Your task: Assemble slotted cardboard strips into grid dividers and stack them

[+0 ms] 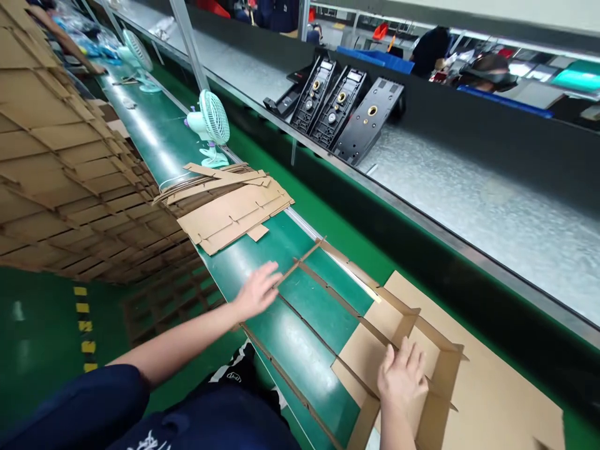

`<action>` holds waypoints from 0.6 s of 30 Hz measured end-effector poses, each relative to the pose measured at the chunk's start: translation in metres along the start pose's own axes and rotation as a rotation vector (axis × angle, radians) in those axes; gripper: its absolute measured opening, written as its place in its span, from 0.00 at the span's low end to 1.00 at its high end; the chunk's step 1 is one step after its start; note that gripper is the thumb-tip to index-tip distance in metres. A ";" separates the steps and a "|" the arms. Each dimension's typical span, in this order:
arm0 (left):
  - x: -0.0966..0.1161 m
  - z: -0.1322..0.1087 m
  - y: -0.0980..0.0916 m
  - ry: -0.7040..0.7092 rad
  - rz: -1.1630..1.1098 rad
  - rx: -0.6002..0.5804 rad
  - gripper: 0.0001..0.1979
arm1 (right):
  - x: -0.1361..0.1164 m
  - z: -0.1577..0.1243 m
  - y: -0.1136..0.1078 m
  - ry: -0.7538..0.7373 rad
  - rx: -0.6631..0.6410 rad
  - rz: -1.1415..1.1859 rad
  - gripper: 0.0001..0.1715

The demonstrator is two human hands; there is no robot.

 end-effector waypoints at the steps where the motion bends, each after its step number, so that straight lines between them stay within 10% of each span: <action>1: -0.033 0.021 -0.015 -0.150 0.061 0.068 0.21 | 0.001 -0.006 -0.007 0.013 0.022 0.009 0.34; 5: -0.169 0.077 -0.068 -0.731 0.328 0.129 0.30 | 0.004 -0.046 -0.024 0.058 0.038 0.029 0.34; 9: -0.241 0.076 -0.082 -0.848 0.400 -0.008 0.30 | -0.001 -0.083 -0.027 0.052 0.029 0.026 0.35; 13: -0.226 0.055 -0.078 -0.629 0.377 0.096 0.32 | -0.028 -0.088 -0.035 -0.018 0.098 0.038 0.34; 18: -0.137 0.028 -0.099 -0.072 0.161 0.441 0.34 | -0.092 -0.062 -0.071 -0.240 0.218 0.119 0.28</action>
Point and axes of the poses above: each hand's wrist, its own z-axis towards the middle knuckle, its own y-axis out of the palm, x = y × z, the point moved 4 cm from there along z, towards the middle knuckle, and after that the axes turned 11 degrees about -y, right-handed, at the moved point
